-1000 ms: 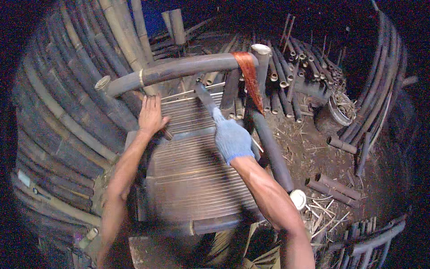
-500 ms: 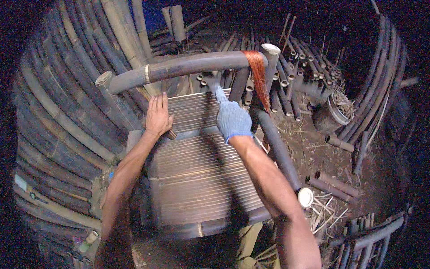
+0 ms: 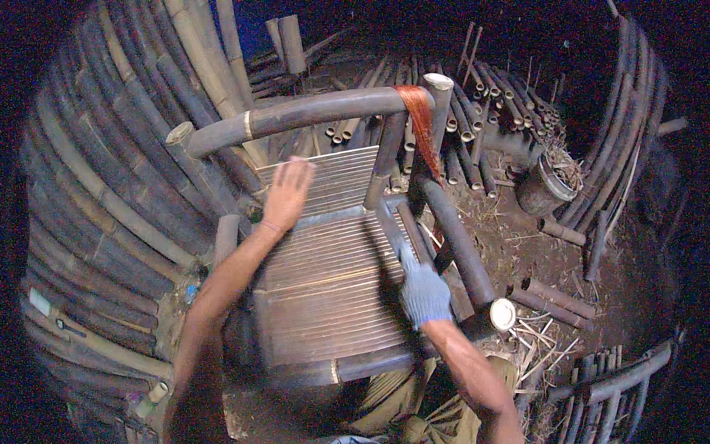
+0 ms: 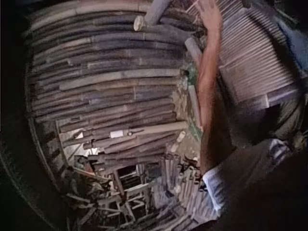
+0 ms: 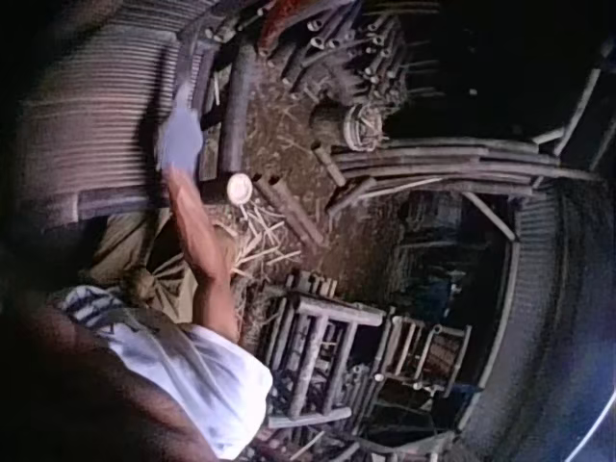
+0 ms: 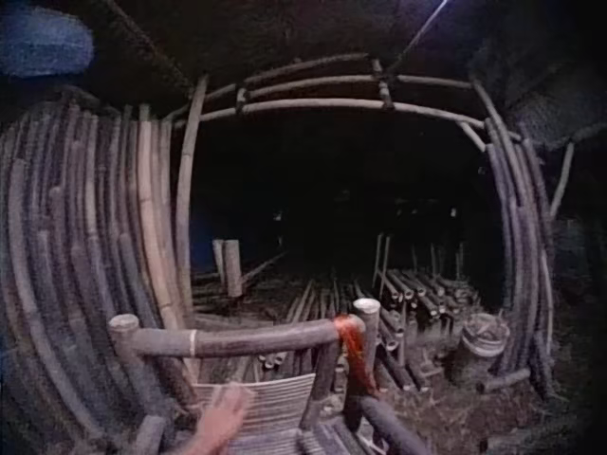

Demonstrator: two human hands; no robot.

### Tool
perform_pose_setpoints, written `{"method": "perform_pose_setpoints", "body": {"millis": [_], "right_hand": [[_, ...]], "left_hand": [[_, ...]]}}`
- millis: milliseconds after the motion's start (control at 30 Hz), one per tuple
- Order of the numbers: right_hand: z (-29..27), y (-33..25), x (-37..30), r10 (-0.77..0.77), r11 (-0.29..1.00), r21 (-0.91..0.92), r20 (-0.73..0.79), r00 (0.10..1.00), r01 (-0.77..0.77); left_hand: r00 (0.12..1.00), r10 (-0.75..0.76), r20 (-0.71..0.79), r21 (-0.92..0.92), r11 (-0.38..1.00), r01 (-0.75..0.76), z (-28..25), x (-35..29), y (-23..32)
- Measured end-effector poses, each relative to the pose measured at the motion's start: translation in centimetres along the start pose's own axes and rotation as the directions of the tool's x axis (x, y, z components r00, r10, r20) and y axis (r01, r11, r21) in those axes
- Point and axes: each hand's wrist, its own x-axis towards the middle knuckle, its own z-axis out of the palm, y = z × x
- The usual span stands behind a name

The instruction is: The person is carving and shaping thin bamboo strips using a large blade and then inserting them into the seat and backrest of a bamboo chair frame.

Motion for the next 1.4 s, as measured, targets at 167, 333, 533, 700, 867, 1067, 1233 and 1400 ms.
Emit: {"method": "perform_pose_setpoints", "body": {"millis": [167,333,533,700,867,1067,1233,1400], "right_hand": [[4.7,4.0,-4.8,0.183,0.979,-0.11,0.106,0.978,-0.171],[0.1,-0.2,-0.2,-0.128,0.979,0.102,-0.378,0.917,0.179],[1.8,-4.2,11.5,-0.151,0.473,0.834,-0.238,0.959,0.282],[-3.1,-3.6,13.4,-0.008,0.44,0.898,0.032,0.999,-0.025],[-2.6,-3.5,22.7,-0.119,0.671,0.542,-0.595,0.795,0.506],[0.1,-12.0,20.0,-0.492,0.563,0.3,-0.628,0.603,0.77],[2.0,-10.6,17.8,-0.233,0.578,0.696,-0.36,0.903,0.426],[1.4,-9.0,24.9,0.012,0.895,0.369,-0.579,0.815,0.25]], "left_hand": [[0.929,0.367,0.036,0.149,0.918,-0.368,2.3,3.9,3.0],[0.841,0.474,0.259,-0.039,0.875,-0.482,0.4,5.1,3.1],[0.922,0.36,-0.142,-0.384,0.839,-0.386,-5.3,5.0,6.7],[0.964,-0.116,-0.241,-0.471,0.882,-0.012,-3.4,4.0,-0.2],[0.831,-0.493,-0.258,-0.574,0.77,0.279,0.1,5.5,-4.8],[0.783,-0.527,0.33,-0.915,0.026,0.403,-7.1,5.8,1.8],[0.739,-0.419,0.528,-0.798,-0.543,0.262,-7.1,4.6,-0.3],[0.842,-0.539,-0.006,-0.835,0.465,0.292,-1.8,5.2,-2.8]]}}
